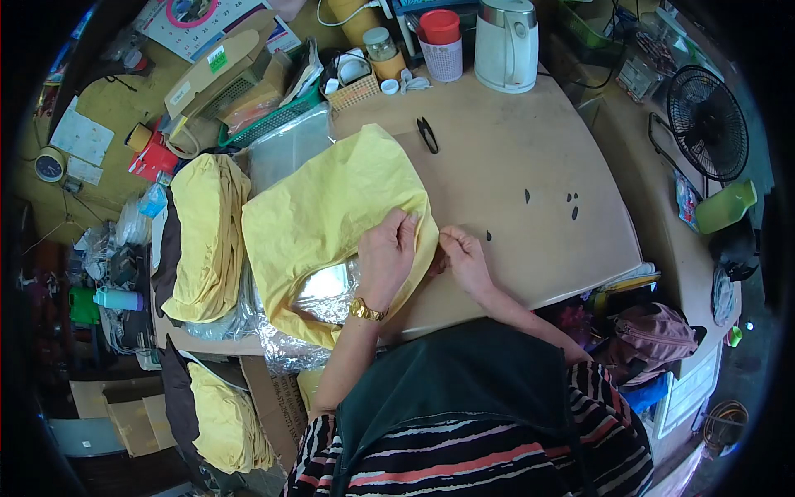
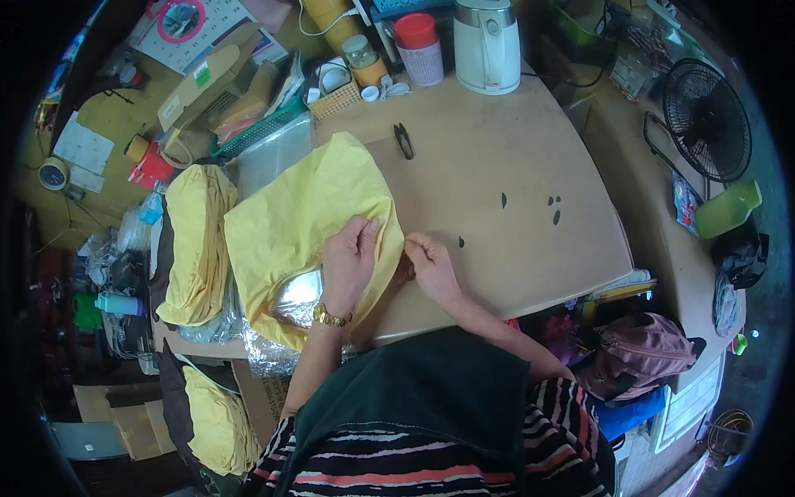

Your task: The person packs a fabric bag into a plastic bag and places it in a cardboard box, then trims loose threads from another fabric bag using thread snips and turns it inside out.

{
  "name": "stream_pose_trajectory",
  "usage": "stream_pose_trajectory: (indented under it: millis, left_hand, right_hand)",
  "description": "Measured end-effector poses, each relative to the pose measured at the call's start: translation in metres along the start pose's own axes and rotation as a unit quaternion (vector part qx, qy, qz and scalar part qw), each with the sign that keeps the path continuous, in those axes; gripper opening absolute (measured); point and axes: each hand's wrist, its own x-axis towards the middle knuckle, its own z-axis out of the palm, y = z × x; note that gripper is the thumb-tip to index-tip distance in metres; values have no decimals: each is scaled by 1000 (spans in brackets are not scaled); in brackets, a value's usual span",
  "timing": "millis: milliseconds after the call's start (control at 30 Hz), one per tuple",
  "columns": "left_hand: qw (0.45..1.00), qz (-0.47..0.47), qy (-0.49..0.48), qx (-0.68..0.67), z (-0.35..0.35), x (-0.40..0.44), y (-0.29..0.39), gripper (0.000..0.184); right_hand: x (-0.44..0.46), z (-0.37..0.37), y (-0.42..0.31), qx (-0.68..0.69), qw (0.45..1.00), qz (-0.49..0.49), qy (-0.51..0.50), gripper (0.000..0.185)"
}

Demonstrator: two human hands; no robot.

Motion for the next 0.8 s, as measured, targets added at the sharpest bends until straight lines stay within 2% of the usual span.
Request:
stream_pose_trajectory:
  millis: [67,100,167,233,300,333,367,400,433,467,533,600,633,700,733,800]
  left_hand:
    - [1000,0,-13,-4,1,-4,5,26]
    - [1000,13,-16,-4,3,-6,7,26]
    - [999,27,-22,-2,4,-10,6,26]
    - [999,42,-5,4,7,-12,2,26]
    - [999,34,14,9,3,-9,-8,25]
    - [999,26,36,14,-2,-6,-15,24]
    - [999,26,37,13,-11,-1,-26,24]
    - [996,-21,76,-29,-23,5,-40,23]
    - [989,-69,113,-69,-31,7,-48,23]
    - [989,-70,114,-69,-40,7,-38,23]
    - [998,-65,-1,-26,-64,5,-14,17]
    - [999,35,-3,-37,-46,-12,14,33]
    - [999,35,-1,-37,-38,-16,15,33]
    - [987,50,-96,122,-22,-20,6,44]
    - [987,52,-96,122,-19,-20,1,44]
    - [989,-12,-131,66,-17,-20,-7,50]
  right_hand:
    - [3,-1,-6,9,995,44,84,31]
    - [5,-2,-6,9,995,44,84,31]
    - [7,-5,-1,-137,990,15,6,32]
    - [11,-10,11,-149,989,-23,11,29]
    - [10,-12,15,-9,999,-23,42,24]
    - [11,-12,13,-10,999,-22,42,24]
    - [13,-11,9,97,990,-31,96,22]
    - [16,-10,6,203,967,-39,148,21]
    - [18,-14,10,203,967,-38,147,21]
    - [20,-21,14,184,975,-30,121,19]
    - [16,-17,8,102,990,-30,90,18]
    - [16,-8,7,81,993,-42,69,18]
    - [17,-4,5,61,995,-57,48,19]
    - [15,-2,-2,60,996,-32,50,21]
    - [18,-7,5,61,997,-42,36,21]
    - [20,-14,16,61,996,-52,27,22]
